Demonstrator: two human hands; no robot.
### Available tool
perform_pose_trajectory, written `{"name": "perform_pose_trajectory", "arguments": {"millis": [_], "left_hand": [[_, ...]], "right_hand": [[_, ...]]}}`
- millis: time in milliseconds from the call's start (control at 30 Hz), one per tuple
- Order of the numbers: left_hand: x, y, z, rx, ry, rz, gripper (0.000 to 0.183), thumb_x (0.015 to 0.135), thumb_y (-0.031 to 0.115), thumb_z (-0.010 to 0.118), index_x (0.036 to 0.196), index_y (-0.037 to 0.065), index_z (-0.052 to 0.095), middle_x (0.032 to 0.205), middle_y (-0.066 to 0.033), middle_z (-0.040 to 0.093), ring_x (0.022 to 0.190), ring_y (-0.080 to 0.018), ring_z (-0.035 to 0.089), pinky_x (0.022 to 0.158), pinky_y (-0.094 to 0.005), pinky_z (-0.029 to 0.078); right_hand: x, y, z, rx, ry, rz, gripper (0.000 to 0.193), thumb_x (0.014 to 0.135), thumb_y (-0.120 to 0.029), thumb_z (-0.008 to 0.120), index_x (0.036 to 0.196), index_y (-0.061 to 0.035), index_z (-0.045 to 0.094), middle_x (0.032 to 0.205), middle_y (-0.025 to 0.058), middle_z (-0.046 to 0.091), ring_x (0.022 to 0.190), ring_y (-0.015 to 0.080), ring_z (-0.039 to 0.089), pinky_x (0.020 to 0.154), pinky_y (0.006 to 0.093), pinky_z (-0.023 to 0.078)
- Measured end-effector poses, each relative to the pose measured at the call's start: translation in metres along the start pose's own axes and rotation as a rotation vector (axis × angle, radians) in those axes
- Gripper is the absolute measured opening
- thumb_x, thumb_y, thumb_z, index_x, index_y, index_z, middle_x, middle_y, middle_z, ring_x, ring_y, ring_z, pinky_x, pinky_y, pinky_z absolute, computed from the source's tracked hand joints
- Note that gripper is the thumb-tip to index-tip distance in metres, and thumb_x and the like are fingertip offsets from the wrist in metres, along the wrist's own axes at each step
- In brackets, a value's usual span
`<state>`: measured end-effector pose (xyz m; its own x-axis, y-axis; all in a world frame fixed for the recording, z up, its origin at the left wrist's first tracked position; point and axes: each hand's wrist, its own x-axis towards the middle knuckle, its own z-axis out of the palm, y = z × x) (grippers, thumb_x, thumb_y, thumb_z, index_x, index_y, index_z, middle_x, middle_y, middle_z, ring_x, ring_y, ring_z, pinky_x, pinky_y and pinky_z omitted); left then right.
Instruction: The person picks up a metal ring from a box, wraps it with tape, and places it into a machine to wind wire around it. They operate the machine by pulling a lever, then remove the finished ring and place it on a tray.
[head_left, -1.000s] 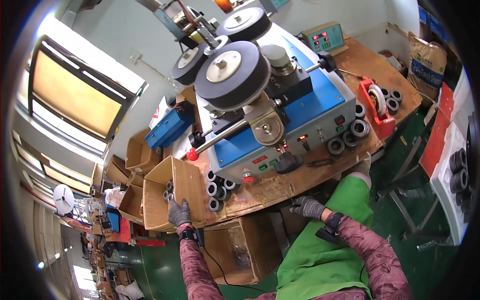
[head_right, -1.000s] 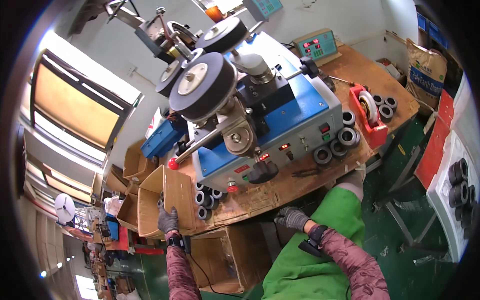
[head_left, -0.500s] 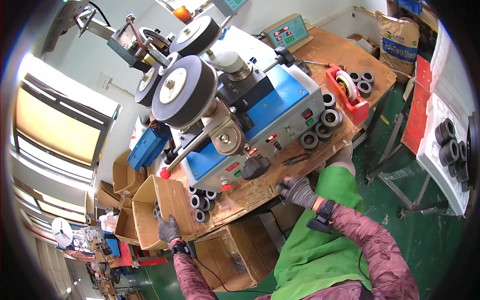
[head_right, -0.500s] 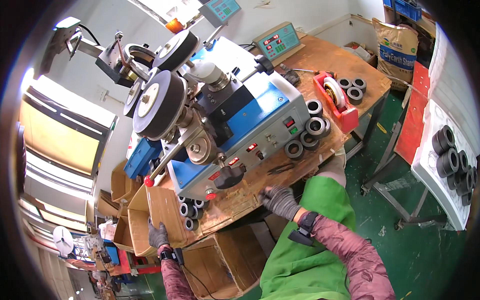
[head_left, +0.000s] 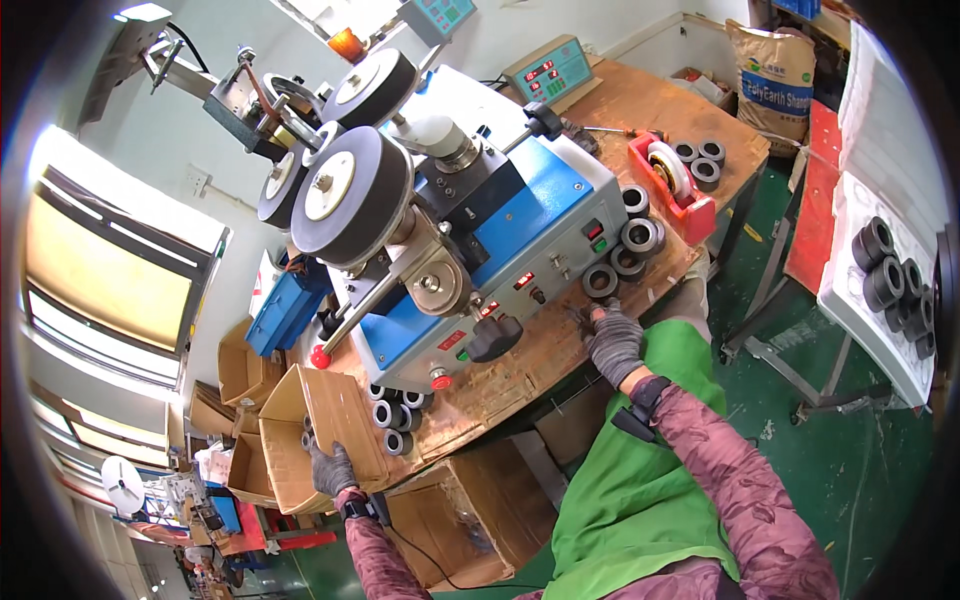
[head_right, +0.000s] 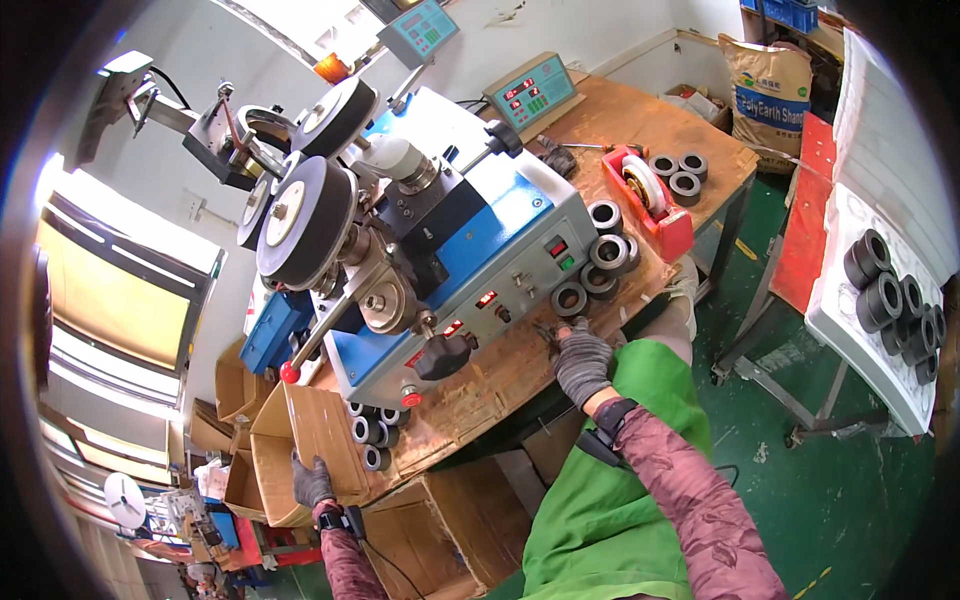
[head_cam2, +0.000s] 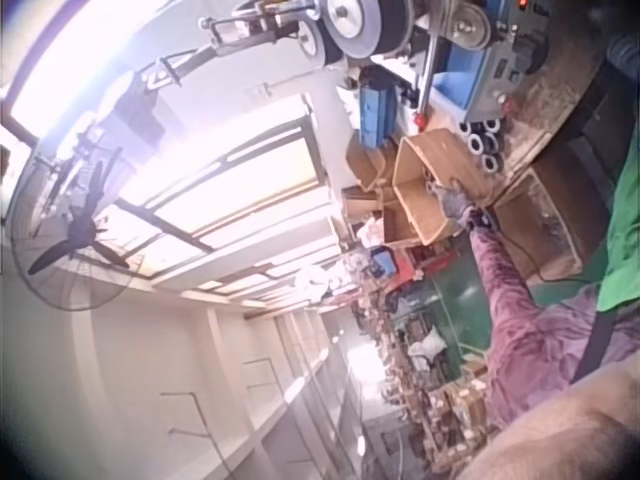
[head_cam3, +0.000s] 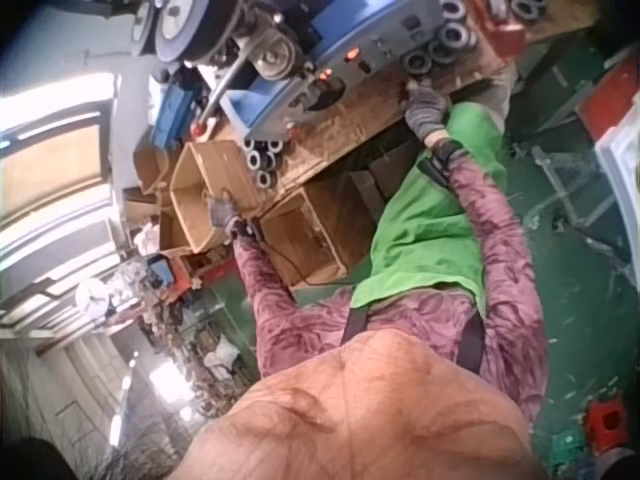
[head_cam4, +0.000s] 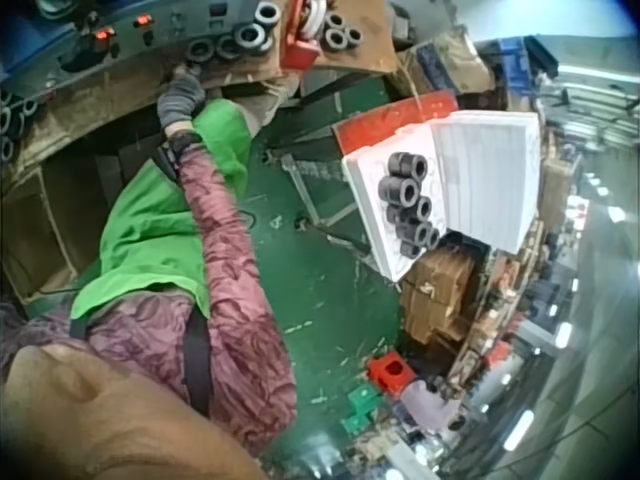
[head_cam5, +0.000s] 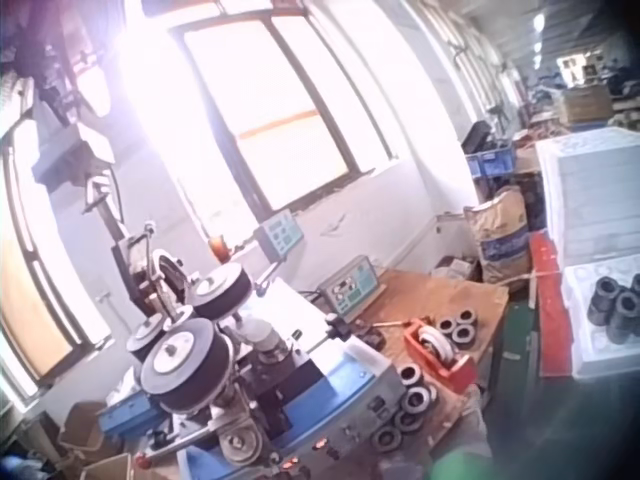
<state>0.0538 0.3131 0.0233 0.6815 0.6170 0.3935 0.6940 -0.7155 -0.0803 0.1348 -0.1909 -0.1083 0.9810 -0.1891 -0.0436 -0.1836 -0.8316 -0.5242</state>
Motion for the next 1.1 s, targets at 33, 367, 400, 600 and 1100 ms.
{"name": "perform_pose_trajectory", "arguments": {"millis": [33, 367, 400, 600, 1100], "left_hand": [[0.0, -0.001, -0.001, -0.002, 0.001, -0.002, 0.059, 0.077, 0.038, 0.062, 0.132, 0.02, 0.047, 0.103, -0.0187, 0.066, 0.089, -0.0373, 0.064, 0.077, -0.0476, 0.049], [-0.002, 0.0, -0.002, 0.007, -0.014, -0.022, 0.061, 0.077, 0.037, 0.062, 0.133, 0.018, 0.045, 0.104, -0.0195, 0.065, 0.089, -0.038, 0.064, 0.077, -0.0481, 0.049], [-0.001, -0.002, 0.001, 0.009, 0.002, -0.012, 0.061, 0.077, 0.037, 0.062, 0.133, 0.018, 0.045, 0.104, -0.0193, 0.065, 0.089, -0.0381, 0.064, 0.077, -0.0481, 0.049], [0.001, -0.007, 0.005, 0.0, 0.03, 0.006, 0.063, 0.077, 0.036, 0.063, 0.133, 0.017, 0.044, 0.104, -0.0189, 0.065, 0.089, -0.0383, 0.064, 0.076, -0.0481, 0.049], [-0.004, -0.008, 0.008, -0.019, 0.111, 0.0, 0.057, 0.074, 0.036, 0.066, 0.124, 0.016, 0.049, 0.094, -0.0163, 0.067, 0.082, -0.0372, 0.065, 0.071, -0.0487, 0.05]], "right_hand": [[0.002, 0.003, 0.007, 0.0, 0.002, -0.002, 0.044, 0.076, -0.031, 0.065, 0.113, -0.0094, 0.056, 0.122, 0.0202, 0.053, 0.097, 0.036, 0.059, 0.08, 0.0459, 0.049], [-0.001, 0.007, 0.02, 0.102, 0.161, 0.032, 0.052, 0.072, -0.029, 0.069, 0.117, -0.0104, 0.05, 0.125, 0.0238, 0.05, 0.093, 0.0404, 0.06, 0.076, 0.0488, 0.049], [0.0, 0.009, 0.023, 0.116, 0.201, 0.01, 0.051, 0.072, -0.027, 0.069, 0.117, -0.011, 0.05, 0.125, 0.024, 0.05, 0.091, 0.0408, 0.06, 0.075, 0.0494, 0.05], [0.006, 0.009, 0.031, 0.167, 0.318, -0.045, 0.046, 0.072, -0.021, 0.067, 0.114, -0.0108, 0.053, 0.121, 0.0236, 0.053, 0.087, 0.0414, 0.06, 0.073, 0.0497, 0.05], [-0.007, -0.008, 0.034, 0.381, -0.124, -0.528, 0.023, 0.079, -0.035, 0.06, 0.089, -0.0147, 0.064, 0.086, 0.0116, 0.065, 0.081, 0.0338, 0.062, 0.071, 0.0472, 0.049]]}}
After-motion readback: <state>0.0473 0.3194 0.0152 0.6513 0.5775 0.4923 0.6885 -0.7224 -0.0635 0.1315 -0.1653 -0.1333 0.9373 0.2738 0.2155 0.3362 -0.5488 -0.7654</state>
